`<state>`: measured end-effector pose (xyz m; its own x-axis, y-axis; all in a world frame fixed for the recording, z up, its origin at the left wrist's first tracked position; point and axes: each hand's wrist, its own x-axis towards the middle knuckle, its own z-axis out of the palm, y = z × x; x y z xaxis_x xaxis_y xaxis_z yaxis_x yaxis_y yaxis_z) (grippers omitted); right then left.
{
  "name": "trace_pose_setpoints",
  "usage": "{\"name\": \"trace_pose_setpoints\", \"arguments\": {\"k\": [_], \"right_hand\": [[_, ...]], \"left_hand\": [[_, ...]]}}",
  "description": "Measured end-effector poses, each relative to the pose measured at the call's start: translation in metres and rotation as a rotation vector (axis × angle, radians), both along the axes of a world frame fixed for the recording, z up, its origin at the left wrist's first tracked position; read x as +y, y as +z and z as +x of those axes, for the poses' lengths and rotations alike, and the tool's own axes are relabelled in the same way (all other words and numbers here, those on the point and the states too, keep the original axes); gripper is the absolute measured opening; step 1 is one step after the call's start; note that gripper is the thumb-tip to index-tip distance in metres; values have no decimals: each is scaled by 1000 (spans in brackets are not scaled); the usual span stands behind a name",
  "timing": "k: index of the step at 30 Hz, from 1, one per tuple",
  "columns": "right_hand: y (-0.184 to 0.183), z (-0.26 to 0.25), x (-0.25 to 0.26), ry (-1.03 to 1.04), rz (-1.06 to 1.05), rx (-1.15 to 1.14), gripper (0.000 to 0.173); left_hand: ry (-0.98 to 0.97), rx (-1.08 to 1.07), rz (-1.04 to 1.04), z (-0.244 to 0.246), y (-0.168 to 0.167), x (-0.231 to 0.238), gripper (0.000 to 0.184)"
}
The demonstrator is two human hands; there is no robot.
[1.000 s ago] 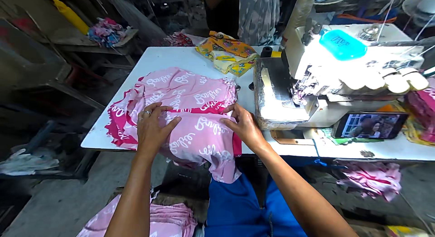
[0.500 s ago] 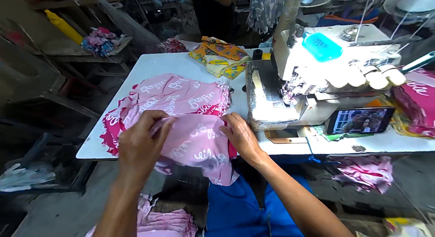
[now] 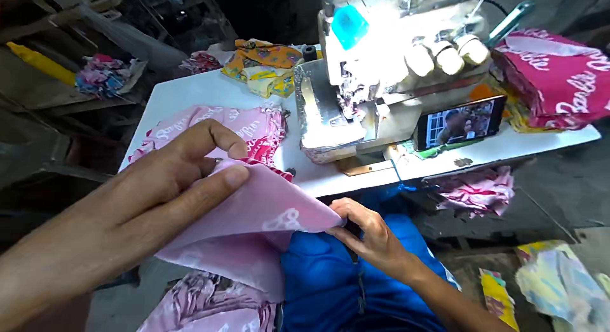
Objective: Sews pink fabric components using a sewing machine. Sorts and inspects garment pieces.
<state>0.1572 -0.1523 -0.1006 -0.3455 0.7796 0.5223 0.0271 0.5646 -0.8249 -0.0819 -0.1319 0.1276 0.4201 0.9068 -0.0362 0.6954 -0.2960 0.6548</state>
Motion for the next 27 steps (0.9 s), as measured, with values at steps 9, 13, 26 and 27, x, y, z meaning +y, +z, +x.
{"name": "trace_pose_setpoints", "arguments": {"k": [9,13,26,27], "right_hand": [[-8,22,-1,-362,401,-179,15],[8,35,15,-222,380,-111,18],[8,72,32,-81,-169,408,10],[13,73,32,-113,-186,448,11]], "left_hand": [[-188,-100,-38,45,0,6,12],[-350,-81,-66,59,-4,19,16],[-61,-105,356,21,-4,20,16],[-19,-108,373,19,-7,14,15]]}}
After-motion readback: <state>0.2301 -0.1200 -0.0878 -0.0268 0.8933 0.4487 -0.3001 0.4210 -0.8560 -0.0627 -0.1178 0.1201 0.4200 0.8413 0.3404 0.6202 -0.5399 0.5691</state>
